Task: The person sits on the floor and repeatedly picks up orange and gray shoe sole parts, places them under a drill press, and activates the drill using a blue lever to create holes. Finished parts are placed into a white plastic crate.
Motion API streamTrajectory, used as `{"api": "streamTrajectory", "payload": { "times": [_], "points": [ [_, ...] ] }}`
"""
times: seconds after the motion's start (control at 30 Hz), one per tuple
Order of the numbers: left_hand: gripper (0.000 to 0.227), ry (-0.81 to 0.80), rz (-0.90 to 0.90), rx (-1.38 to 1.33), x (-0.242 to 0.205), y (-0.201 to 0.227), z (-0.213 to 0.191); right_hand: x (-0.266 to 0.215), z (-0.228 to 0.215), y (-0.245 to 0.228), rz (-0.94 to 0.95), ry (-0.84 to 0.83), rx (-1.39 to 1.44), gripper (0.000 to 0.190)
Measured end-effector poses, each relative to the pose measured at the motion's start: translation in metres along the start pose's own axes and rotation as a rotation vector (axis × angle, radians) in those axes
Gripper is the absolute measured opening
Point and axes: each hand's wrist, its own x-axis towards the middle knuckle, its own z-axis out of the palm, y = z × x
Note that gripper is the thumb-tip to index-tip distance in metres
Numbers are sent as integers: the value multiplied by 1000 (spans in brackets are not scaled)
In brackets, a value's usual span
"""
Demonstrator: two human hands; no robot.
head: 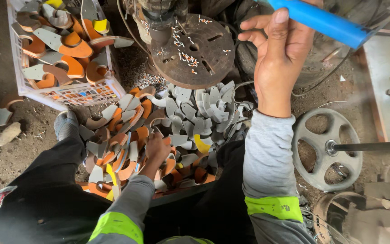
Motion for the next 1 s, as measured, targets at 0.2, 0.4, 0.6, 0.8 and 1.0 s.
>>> {"api": "streamTrajectory", "payload": {
  "times": [0.2,0.4,0.6,0.8,1.0],
  "points": [
    [44,-578,58,-550,19,29,-165,2,1,-4,15,-15,-4,35],
    [14,-511,364,-835,-7,53,-278,4,8,-8,14,-3,-16,32],
    [18,-415,497,-801,-1,58,-291,5,13,-15,-12,-48,-58,28],
    [19,-465,386,-859,23,58,-282,8,15,-15,-7,-41,-61,26],
    [23,-530,236,-1110,49,57,-272,9,15,-15,-7,-40,-65,25]
  ]
}}
